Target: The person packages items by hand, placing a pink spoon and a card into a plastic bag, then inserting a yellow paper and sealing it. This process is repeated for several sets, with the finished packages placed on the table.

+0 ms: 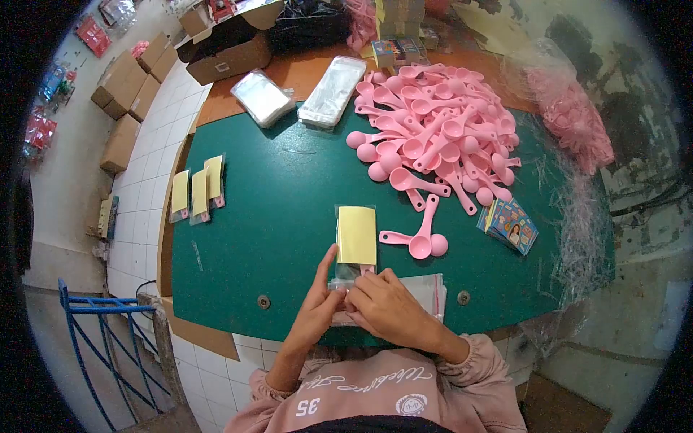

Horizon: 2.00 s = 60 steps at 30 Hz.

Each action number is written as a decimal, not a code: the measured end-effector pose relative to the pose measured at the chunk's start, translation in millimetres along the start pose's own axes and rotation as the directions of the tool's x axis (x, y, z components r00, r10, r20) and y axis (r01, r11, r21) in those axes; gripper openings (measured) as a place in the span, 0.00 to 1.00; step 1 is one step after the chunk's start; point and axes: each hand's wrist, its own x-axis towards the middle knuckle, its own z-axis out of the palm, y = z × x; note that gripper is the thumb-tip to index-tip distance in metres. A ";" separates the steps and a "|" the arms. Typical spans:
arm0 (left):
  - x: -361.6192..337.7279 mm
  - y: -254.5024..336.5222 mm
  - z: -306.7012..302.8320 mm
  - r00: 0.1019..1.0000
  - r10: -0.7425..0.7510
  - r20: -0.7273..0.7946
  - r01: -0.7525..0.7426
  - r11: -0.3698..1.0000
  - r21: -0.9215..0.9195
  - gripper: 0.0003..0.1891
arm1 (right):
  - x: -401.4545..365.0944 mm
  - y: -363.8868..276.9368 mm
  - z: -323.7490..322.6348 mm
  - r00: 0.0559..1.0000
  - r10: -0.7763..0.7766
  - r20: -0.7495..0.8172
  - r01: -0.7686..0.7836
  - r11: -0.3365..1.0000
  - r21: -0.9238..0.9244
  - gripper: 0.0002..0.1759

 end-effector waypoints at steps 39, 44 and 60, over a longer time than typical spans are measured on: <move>1.6 9.1 -10.1 0.965 0.251 -0.072 -0.180 0.838 0.516 0.05 | -6.5 43.1 -23.6 0.981 0.147 -0.126 -0.102 0.945 0.311 0.12; 1.1 3.1 -5.8 0.947 0.270 -0.173 -0.155 0.857 0.491 0.05 | -11.6 49.7 -6.9 0.911 0.413 0.007 -0.328 0.713 0.620 0.11; 7.0 -0.9 3.6 0.919 0.183 -0.349 -0.064 0.943 0.328 0.11 | -3.8 34.0 3.3 0.773 0.634 0.012 -0.401 0.475 0.783 0.10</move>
